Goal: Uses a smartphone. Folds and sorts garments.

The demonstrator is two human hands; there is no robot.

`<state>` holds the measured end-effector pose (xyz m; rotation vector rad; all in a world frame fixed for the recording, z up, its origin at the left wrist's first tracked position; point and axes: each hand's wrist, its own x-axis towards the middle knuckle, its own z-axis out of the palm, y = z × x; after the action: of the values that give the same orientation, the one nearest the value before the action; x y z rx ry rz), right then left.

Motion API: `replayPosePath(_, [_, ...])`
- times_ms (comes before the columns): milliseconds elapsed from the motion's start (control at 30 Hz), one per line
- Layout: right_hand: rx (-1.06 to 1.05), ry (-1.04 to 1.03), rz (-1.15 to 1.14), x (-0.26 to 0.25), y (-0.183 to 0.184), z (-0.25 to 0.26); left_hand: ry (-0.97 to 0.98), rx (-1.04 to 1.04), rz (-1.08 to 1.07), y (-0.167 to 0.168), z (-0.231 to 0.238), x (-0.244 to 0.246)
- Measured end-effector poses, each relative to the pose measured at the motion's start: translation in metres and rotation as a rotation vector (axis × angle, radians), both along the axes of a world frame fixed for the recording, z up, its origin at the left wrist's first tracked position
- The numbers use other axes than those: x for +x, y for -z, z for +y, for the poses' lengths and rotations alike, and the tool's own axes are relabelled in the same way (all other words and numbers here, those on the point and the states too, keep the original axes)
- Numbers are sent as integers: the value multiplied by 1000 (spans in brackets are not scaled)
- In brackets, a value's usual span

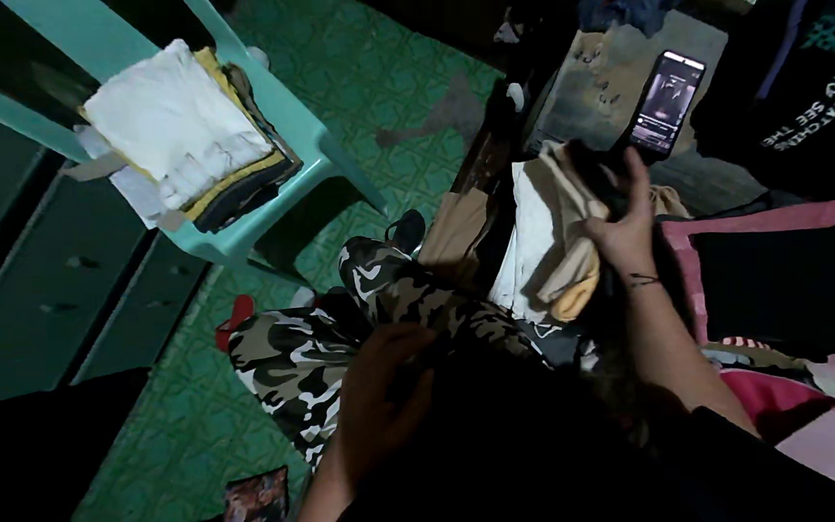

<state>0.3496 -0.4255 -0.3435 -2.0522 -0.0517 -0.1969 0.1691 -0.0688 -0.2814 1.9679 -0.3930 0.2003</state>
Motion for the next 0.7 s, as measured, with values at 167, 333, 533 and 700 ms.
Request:
replayPosePath(167, [296,114,33,-5,13,-48,20,-2,0,2,-3,4])
replayPosePath(333, [350,141,75,-8,12,-50,28,5,5,1,-5,6])
replayPosePath(533, [371,120,75,-7,15,-55,43,0,16,4,-6,6])
replayPosePath(700, [395,105,78,-6,18,-61,75,5,41,4,-11,11])
